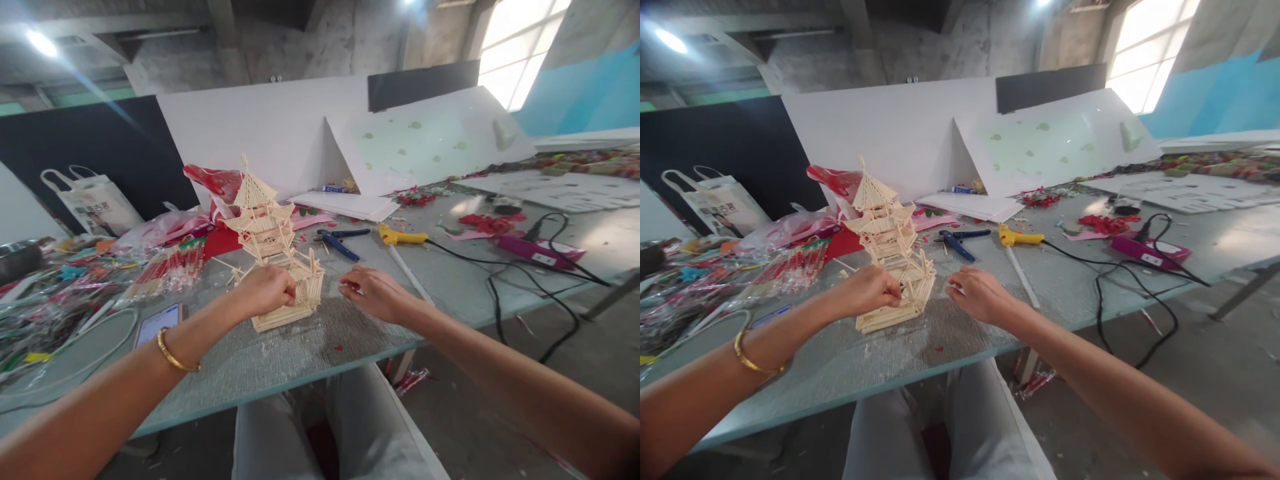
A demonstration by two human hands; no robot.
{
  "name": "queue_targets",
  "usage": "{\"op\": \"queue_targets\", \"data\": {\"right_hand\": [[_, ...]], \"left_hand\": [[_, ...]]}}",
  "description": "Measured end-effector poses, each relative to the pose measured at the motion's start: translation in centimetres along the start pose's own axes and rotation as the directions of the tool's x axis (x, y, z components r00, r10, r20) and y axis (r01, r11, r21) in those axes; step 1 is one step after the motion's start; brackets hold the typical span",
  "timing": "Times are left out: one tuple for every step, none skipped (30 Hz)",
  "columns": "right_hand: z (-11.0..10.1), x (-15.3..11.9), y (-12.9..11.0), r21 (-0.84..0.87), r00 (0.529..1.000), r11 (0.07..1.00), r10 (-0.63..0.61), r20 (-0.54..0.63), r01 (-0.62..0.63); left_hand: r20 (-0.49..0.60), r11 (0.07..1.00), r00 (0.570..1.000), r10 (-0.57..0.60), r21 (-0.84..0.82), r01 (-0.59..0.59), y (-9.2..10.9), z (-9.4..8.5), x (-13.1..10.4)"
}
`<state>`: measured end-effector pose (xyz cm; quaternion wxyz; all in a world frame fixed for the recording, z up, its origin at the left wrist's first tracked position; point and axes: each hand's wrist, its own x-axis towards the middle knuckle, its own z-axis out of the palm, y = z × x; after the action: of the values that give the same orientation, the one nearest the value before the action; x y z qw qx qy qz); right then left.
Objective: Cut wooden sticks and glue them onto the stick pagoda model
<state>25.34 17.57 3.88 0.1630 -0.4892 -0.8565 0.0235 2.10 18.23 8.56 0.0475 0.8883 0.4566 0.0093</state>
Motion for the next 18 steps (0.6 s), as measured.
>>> {"op": "queue_targets", "data": {"right_hand": [[0.0, -0.1, 0.0, 0.0, 1.0, 1.0, 0.002, 0.003, -0.002], [0.0, -0.1, 0.0, 0.002, 1.0, 1.0, 0.0, 0.002, 0.0], [-0.1, -0.2, 0.1, 0.003, 1.0, 1.0, -0.006, -0.003, 0.006], [-0.2, -0.1, 0.2, 0.0, 1.0, 1.0, -0.017, -0.011, 0.017], [-0.4, 0.0, 0.5, -0.008, 0.999, 1.0, -0.025, -0.025, 0.025], [-0.6, 0.3, 0.9, -0.022, 0.999, 0.999, -0.029, -0.042, 0.028], [-0.9, 0.8, 1.4, -0.045, 0.998, 0.999, -0.021, -0.057, 0.019], [-1.3, 1.5, 2.0, -0.082, 0.998, 0.997, 0.002, -0.062, -0.008], [-1.7, 2.4, 2.6, -0.129, 0.998, 0.991, 0.038, -0.058, -0.045], [-2.2, 3.4, 3.3, -0.181, 0.995, 0.979, 0.084, -0.047, -0.091], [-2.6, 4.5, 4.0, -0.237, 0.991, 0.963, 0.129, -0.024, -0.131], [-3.1, 5.7, 4.8, -0.276, 0.986, 0.948, 0.164, -0.008, -0.16], [-3.6, 7.0, 5.6, -0.302, 0.981, 0.936, 0.193, 0.006, -0.182], [-4.1, 8.1, 6.5, -0.322, 0.975, 0.925, 0.221, 0.022, -0.202], [-4.6, 9.1, 7.4, -0.336, 0.967, 0.915, 0.252, 0.039, -0.225], [-5.0, 9.9, 8.5, -0.352, 0.956, 0.903, 0.286, 0.062, -0.247], [-5.5, 10.5, 9.6, -0.367, 0.944, 0.891, 0.318, 0.087, -0.267], [-5.9, 10.8, 10.7, -0.379, 0.931, 0.881, 0.347, 0.113, -0.282]], "left_hand": [[-0.002, 1.0, 1.0, -0.002, -0.005, 0.002, 0.0, 0.0, 0.0], [-0.003, 1.0, 1.0, -0.003, -0.011, 0.003, 0.0, 0.0, 0.0], [-0.004, 1.0, 1.0, -0.004, -0.018, 0.004, 0.0, 0.0, -0.1], [-0.005, 1.0, 1.0, -0.004, -0.025, 0.004, 0.0, 0.0, -0.1], [-0.005, 0.999, 1.0, -0.004, -0.033, 0.004, 0.0, 0.0, -0.1], [-0.006, 0.999, 1.0, -0.004, -0.04, 0.004, 0.0, 0.0, -0.2], [-0.008, 0.999, 1.0, -0.004, -0.048, 0.004, 0.0, 0.0, -0.2], [-0.012, 0.998, 1.0, -0.005, -0.055, 0.005, 0.1, 0.0, -0.2], [-0.015, 0.998, 1.0, -0.007, -0.062, 0.006, 0.2, -0.1, -0.3], [-0.018, 0.998, 1.0, -0.007, -0.067, 0.006, 0.4, -0.3, -0.4], [-0.027, 0.997, 1.0, -0.009, -0.078, 0.007, 0.6, -0.6, -0.7], [-0.045, 0.995, 0.999, -0.014, -0.101, 0.01, 0.9, -1.1, -1.0], [-0.074, 0.991, 0.997, -0.024, -0.13, 0.014, 1.2, -1.6, -1.5], [-0.114, 0.986, 0.993, -0.036, -0.165, 0.017, 1.6, -2.3, -2.2], [-0.165, 0.979, 0.985, -0.052, -0.203, 0.018, 2.0, -3.0, -3.0], [-0.22, 0.974, 0.974, -0.059, -0.227, 0.008, 2.3, -3.6, -4.0], [-0.274, 0.971, 0.96, -0.062, -0.238, -0.005, 2.6, -4.2, -5.2], [-0.33, 0.968, 0.943, -0.053, -0.248, -0.032, 2.8, -4.4, -6.5]]}}
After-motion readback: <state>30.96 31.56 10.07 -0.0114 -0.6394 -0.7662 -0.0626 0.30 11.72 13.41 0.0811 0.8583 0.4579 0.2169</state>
